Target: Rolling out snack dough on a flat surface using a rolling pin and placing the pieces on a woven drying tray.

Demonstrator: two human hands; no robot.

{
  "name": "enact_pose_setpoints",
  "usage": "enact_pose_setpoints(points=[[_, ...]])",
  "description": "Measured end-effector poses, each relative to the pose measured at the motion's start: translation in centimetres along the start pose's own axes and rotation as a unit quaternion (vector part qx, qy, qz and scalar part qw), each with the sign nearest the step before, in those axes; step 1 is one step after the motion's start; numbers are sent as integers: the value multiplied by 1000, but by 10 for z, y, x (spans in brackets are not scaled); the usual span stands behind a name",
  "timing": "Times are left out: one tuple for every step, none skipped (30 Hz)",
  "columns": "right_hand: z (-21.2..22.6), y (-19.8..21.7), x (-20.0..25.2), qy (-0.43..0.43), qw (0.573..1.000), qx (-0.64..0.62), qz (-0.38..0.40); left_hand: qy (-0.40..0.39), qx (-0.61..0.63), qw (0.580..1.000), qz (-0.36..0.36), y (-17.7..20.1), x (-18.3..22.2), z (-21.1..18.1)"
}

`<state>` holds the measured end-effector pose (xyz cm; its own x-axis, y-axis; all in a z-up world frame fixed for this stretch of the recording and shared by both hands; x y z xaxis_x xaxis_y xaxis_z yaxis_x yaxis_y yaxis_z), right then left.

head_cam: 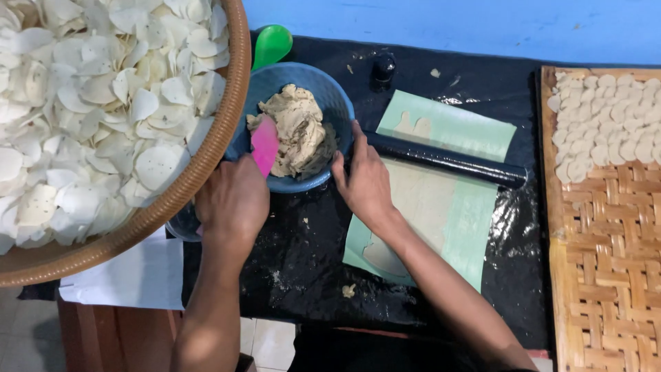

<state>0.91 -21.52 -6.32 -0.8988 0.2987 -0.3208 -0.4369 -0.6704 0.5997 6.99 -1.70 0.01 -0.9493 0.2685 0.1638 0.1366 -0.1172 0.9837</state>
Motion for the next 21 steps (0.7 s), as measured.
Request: enact_pose_setpoints(points=[[-1, -2, -2, 2, 1000, -2, 2, 4, 0, 1000, 0, -4, -5, 1], [-6, -4, -2, -23, 1000, -10, 18, 18, 11, 1000, 8, -9, -9, 4], [-11, -7, -1, -48, 998, -17, 34, 32, 23, 999, 17, -15, -12, 6], [-12, -8, -2, -46, 998, -19, 35, 35, 23, 999, 17, -19, -17, 7], [-13, -8, -2, -39, 998, -44, 32, 40, 27, 999, -4, -21, -22, 8], [-14, -6, -1, -34, 997, -68, 28, 44, 31, 998, -23, -23, -26, 7], [-12, -7, 1, -34, 997, -69, 30, 45, 30, 998, -22, -22, -22, 6], [-15, -6, -1, -55, 994, -92, 32, 43, 24, 998, -29, -18, -22, 3], [-17, -6, -3, -77, 990, -115, 33, 41, 17, 998, -36, -14, -22, 0], [-16, -6, -3, -76, 990, -113, 33, 41, 19, 998, -36, -9, -19, -1], [-16, -6, -3, -84, 988, -127, 26, 46, 6, 999, -19, -7, -16, -1], [-17, -6, 0, -92, 986, -141, 19, 52, -7, 999, 0, -6, -11, 0], [-15, -3, 0, -92, 986, -140, 20, 53, -5, 999, 0, -7, -12, -4], [-16, -6, 2, -134, 969, -207, 33, 52, -21, 998, 22, -11, -14, -6], [-16, -10, 4, -176, 945, -272, 46, 50, -36, 997, 44, -14, -15, -7], [-19, -13, 4, -174, 945, -274, 47, 53, -37, 997, 43, -21, -19, -6], [-21, -15, 4, -158, 953, -251, 55, 42, -34, 999, -2, -21, -23, -6], [-23, -17, 3, -143, 961, -227, 62, 29, -32, 998, -46, -22, -27, -8], [-24, -17, 3, -143, 961, -229, 61, 30, -33, 998, -47, -16, -31, -9], [-24, -19, 4, -136, 965, -212, 69, 33, -1, 999, -19, -15, -33, -7], [-23, -21, 4, -129, 969, -195, 77, 36, 30, 999, 8, -14, -35, -6]])
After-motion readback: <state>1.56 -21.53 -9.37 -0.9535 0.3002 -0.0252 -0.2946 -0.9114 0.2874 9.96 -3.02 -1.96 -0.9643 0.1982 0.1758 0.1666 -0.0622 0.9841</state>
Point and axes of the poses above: each hand's wrist, its own x-axis away from the middle knuckle, its own y-axis out of the back of the hand, z = x × y, the point moved 7 cm from there along -x, towards the middle knuckle, and after that the axes turned 9 degrees about -x, right-handed, at the moved point
